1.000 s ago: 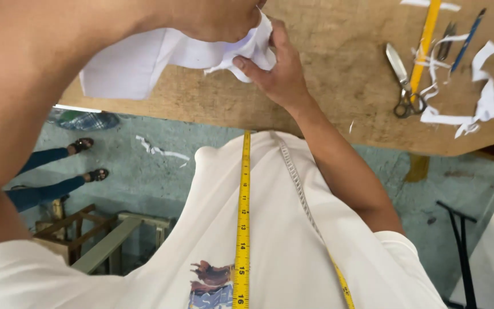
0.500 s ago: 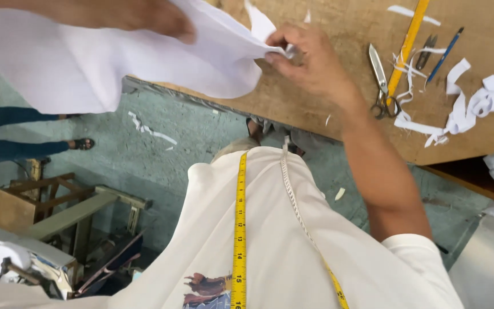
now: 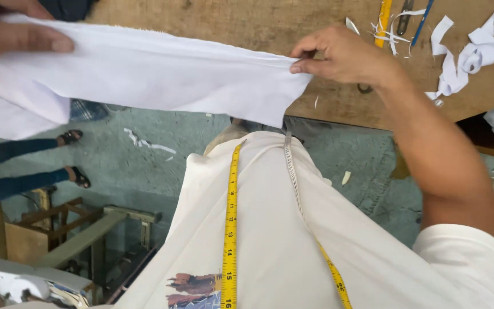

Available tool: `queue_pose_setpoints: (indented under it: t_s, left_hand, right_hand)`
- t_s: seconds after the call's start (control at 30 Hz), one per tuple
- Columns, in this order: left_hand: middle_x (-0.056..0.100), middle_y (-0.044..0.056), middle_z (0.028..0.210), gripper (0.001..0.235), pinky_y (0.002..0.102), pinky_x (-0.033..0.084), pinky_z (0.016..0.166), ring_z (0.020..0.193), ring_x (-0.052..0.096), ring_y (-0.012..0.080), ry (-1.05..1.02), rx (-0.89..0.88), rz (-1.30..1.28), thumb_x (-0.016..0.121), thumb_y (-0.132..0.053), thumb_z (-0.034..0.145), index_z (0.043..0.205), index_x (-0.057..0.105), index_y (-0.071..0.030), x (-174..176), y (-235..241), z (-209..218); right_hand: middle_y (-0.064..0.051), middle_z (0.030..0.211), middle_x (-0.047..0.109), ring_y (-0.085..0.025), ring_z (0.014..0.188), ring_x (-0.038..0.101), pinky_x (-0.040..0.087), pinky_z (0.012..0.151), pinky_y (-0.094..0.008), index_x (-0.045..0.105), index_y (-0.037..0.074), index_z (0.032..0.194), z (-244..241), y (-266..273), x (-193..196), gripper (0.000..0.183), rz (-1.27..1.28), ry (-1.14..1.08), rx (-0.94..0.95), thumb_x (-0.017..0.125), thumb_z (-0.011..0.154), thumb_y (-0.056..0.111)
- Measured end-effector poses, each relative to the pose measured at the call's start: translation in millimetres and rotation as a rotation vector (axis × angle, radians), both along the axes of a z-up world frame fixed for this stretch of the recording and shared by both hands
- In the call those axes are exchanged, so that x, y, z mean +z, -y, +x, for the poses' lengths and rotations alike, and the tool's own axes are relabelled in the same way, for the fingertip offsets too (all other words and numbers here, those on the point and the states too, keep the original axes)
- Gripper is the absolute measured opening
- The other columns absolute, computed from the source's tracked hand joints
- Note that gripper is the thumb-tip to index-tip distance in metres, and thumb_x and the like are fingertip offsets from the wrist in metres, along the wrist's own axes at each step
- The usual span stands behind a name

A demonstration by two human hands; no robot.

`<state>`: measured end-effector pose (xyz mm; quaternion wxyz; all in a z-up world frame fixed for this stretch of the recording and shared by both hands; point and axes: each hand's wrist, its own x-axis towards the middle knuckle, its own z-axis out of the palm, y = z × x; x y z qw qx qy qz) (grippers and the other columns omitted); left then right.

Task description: Measuring, marking, and cutting white fabric on a workbench in a garment factory

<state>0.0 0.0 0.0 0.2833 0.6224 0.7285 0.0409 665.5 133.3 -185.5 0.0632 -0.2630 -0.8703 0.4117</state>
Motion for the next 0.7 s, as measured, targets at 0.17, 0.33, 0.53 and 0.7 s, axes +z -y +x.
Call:
queue_pose_setpoints:
  t_s: [0.17, 0.33, 0.53, 0.7]
  left_hand:
    - [0.076, 0.014, 0.073, 0.030, 0.039, 0.036, 0.053, 0.060, 0.056, 0.0224, -0.129, -0.200, -0.054, 0.103, -0.038, 0.122, 0.123, 0.100, -0.009, 18, -34, 61]
    - [0.097, 0.008, 0.126, 0.038, 0.046, 0.061, 0.095, 0.106, 0.084, 0.0288, -0.250, -0.217, -0.519, 0.089, -0.042, 0.115, 0.136, 0.098, -0.012, -7, -58, 56]
    - [0.090, 0.009, 0.107, 0.034, 0.048, 0.056, 0.078, 0.093, 0.078, 0.0279, -0.081, -0.160, -0.567, 0.083, -0.038, 0.124, 0.128, 0.098, -0.008, -29, -134, 0]
    - [0.085, 0.009, 0.120, 0.038, 0.043, 0.052, 0.089, 0.104, 0.073, 0.0261, 0.034, -0.201, -0.656, 0.077, -0.041, 0.129, 0.126, 0.089, -0.005, -159, -225, -20]
  right_hand:
    - [-0.010, 0.121, 0.094, -0.032, 0.100, 0.083, 0.059, 0.094, -0.048, 0.092, 0.008, 0.135, -8, -32, 14, 0.028, 0.118, 0.098, -0.050, 0.090, 0.121, 0.033]
    - [-0.005, 0.138, 0.095, -0.032, 0.100, 0.086, 0.065, 0.096, -0.053, 0.089, 0.027, 0.151, -52, -17, 49, 0.035, -0.120, 0.626, -0.201, 0.079, 0.122, 0.044]
    - [0.002, 0.127, 0.098, -0.023, 0.103, 0.085, 0.065, 0.103, -0.039, 0.093, 0.030, 0.145, -98, -41, 100, 0.029, -0.393, 0.768, -0.255, 0.085, 0.117, 0.034]
    - [-0.010, 0.140, 0.090, -0.035, 0.120, 0.079, 0.056, 0.107, -0.052, 0.088, 0.016, 0.151, -117, -149, -48, 0.040, -0.382, 0.785, -0.252, 0.085, 0.118, 0.038]
